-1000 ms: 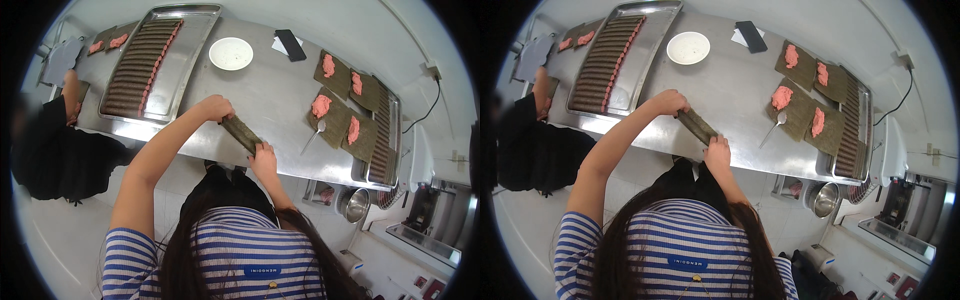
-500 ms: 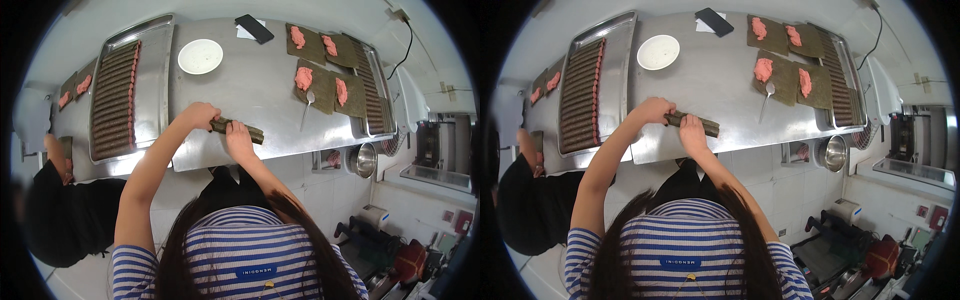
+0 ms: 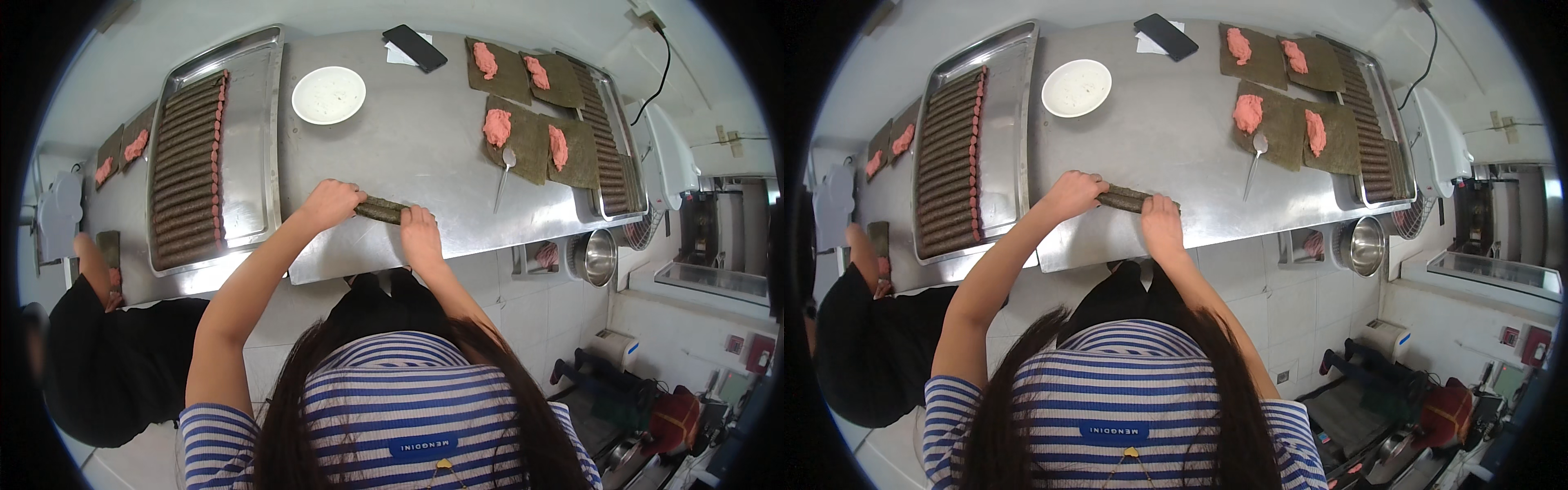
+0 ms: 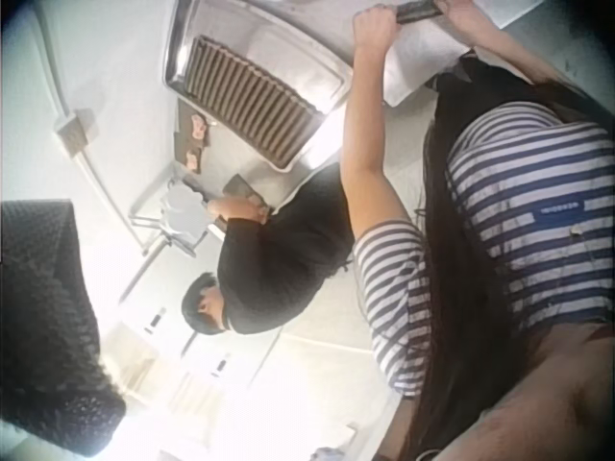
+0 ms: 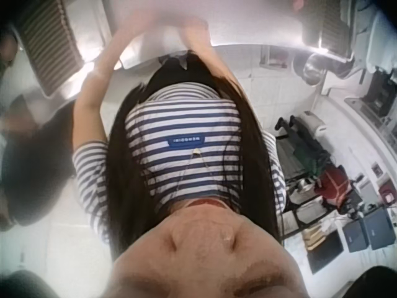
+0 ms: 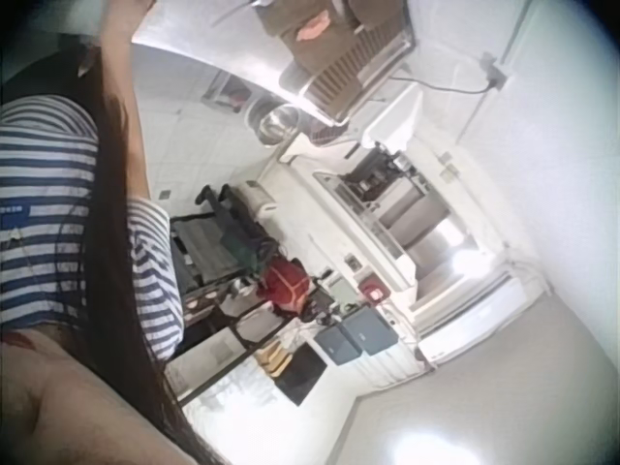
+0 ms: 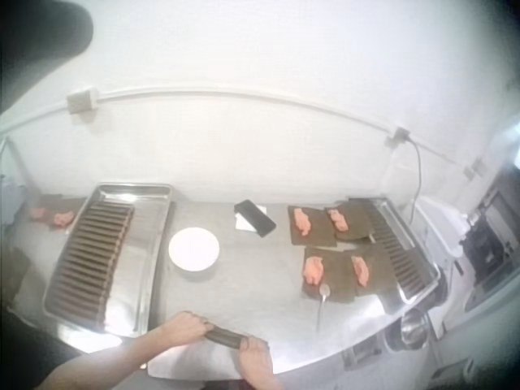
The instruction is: The person spreads a pink filling onto a sheet of nori using a spoon, then rolls the nori into a cylindrical shape. The person places the finished roll onto a metal tray alongside other completed rolls.
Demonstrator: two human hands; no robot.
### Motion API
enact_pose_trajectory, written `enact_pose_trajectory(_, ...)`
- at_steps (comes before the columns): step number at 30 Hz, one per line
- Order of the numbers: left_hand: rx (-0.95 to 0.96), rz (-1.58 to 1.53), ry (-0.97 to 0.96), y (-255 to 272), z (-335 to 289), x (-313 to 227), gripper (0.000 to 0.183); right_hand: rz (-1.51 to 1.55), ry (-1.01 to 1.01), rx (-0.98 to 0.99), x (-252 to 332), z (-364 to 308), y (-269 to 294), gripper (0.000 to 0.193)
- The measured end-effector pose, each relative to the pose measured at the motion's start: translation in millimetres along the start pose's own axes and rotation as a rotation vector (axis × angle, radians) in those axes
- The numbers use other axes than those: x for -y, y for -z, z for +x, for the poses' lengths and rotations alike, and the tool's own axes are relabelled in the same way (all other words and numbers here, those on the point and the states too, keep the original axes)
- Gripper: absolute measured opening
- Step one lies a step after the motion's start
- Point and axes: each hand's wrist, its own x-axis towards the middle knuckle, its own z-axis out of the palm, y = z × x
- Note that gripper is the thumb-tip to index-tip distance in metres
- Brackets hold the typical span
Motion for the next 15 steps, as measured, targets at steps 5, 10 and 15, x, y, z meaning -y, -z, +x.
enact_pose_trajectory(5, 0.045, 0.004, -0.001, 1, 7, 2, 0.024, -0.012, -0.081, 0.031, -23, -19, 4, 0.021)
enact_pose_trajectory(10, 0.088, 0.022, -0.045, 7, 16, 6, 0.022, 0.091, 0.029, -0.029, -23, -4, 17, 0.027)
enact_pose_trajectory(15, 0.187, -0.037, -0.009, 18, 21, 10, 0.028, 0.307, 0.210, 0.052, -2, 25, 11, 0.031)
